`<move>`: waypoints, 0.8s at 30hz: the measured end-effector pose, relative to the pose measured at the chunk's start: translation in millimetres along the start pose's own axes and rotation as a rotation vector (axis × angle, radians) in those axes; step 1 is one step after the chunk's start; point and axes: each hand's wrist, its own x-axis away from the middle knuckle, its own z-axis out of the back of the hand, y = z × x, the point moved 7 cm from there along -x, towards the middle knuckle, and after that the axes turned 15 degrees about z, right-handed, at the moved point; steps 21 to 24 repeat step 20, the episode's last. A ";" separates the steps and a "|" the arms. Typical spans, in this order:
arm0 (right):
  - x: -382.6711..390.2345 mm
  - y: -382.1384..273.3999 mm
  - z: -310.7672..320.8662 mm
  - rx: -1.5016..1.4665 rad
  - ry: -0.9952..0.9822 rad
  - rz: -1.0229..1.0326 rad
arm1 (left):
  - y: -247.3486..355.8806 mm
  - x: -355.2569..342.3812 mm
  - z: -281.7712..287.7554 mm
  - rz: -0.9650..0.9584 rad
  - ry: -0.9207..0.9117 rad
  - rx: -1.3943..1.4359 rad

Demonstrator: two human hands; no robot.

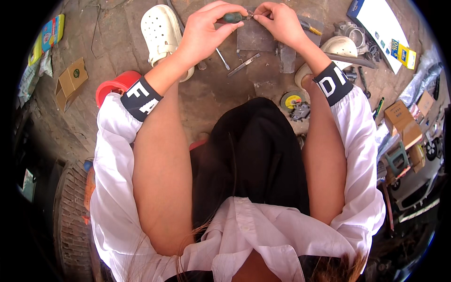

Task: The person sits on the ground and uses a file to shape a small metal piece, then uses a hammer to tap it. The person handles the metal piece repeatedly, filing and hammering it in a small workspace.

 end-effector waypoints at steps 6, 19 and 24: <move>-0.6 -7.2 4.7 0.120 0.003 0.109 | -0.1 -1.9 3.6 -0.023 0.059 0.014; -0.7 -21.1 9.0 0.239 -0.033 0.096 | -20.8 -5.8 -1.1 0.169 0.020 0.187; -0.9 -23.1 9.5 0.253 -0.055 0.097 | -21.2 -6.1 -0.9 0.164 0.027 0.160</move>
